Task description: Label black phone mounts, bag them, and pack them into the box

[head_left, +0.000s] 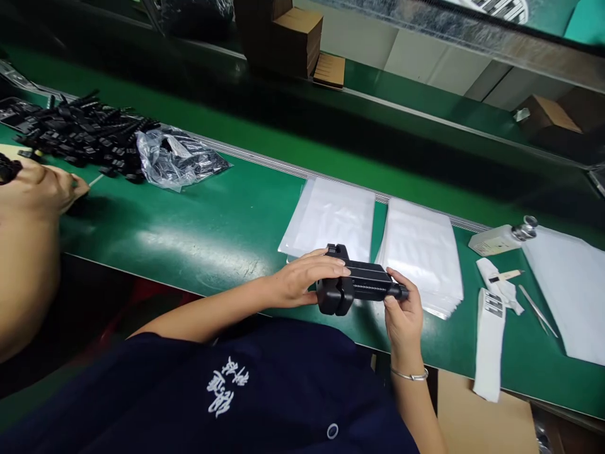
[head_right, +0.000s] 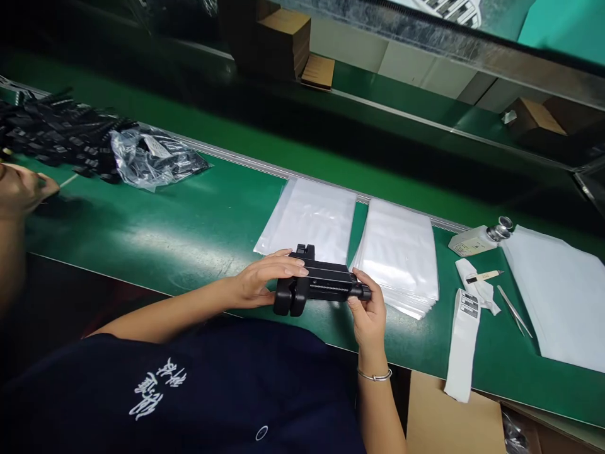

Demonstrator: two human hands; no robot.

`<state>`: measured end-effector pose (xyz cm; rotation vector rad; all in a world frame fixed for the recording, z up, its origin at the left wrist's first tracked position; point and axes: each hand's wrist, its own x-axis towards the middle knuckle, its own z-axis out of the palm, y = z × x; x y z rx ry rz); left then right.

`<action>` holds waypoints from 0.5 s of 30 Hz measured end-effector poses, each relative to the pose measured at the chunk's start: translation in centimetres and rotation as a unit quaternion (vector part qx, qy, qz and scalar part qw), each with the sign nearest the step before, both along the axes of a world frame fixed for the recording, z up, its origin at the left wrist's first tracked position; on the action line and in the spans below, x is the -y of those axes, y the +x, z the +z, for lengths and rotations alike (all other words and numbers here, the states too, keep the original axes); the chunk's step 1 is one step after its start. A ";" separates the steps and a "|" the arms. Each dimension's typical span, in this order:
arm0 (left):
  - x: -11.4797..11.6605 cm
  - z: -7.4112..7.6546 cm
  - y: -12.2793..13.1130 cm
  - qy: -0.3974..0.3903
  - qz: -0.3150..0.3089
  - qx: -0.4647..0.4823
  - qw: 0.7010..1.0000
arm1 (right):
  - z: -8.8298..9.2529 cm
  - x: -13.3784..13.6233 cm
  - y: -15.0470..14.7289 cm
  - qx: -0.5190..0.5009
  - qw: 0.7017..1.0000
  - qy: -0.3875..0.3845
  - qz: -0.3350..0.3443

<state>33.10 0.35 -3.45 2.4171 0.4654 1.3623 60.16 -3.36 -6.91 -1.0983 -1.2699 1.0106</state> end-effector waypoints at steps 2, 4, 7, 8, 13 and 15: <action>0.2 0.0 -0.1 0.017 0.010 -0.004 1.000 | 0.1 0.1 0.0 0.011 1.000 0.015 -0.007; 0.4 -0.1 -0.1 0.015 0.017 -0.010 1.000 | 0.2 0.1 0.0 0.022 0.999 0.029 -0.009; 0.5 -0.3 -0.3 0.006 0.017 -0.010 1.000 | 0.7 0.1 0.0 0.049 0.997 0.055 -0.014; 0.4 -0.4 -0.4 0.002 0.015 -0.006 1.000 | 0.9 0.0 -0.1 0.062 0.996 0.067 -0.015; 0.5 -0.3 -1.0 -0.057 -0.005 0.039 0.998 | 2.4 0.2 -0.1 0.133 0.987 0.091 0.000; 0.8 -0.1 -1.1 -0.174 0.006 0.068 0.982 | 3.3 0.4 -0.1 0.194 0.974 0.117 0.015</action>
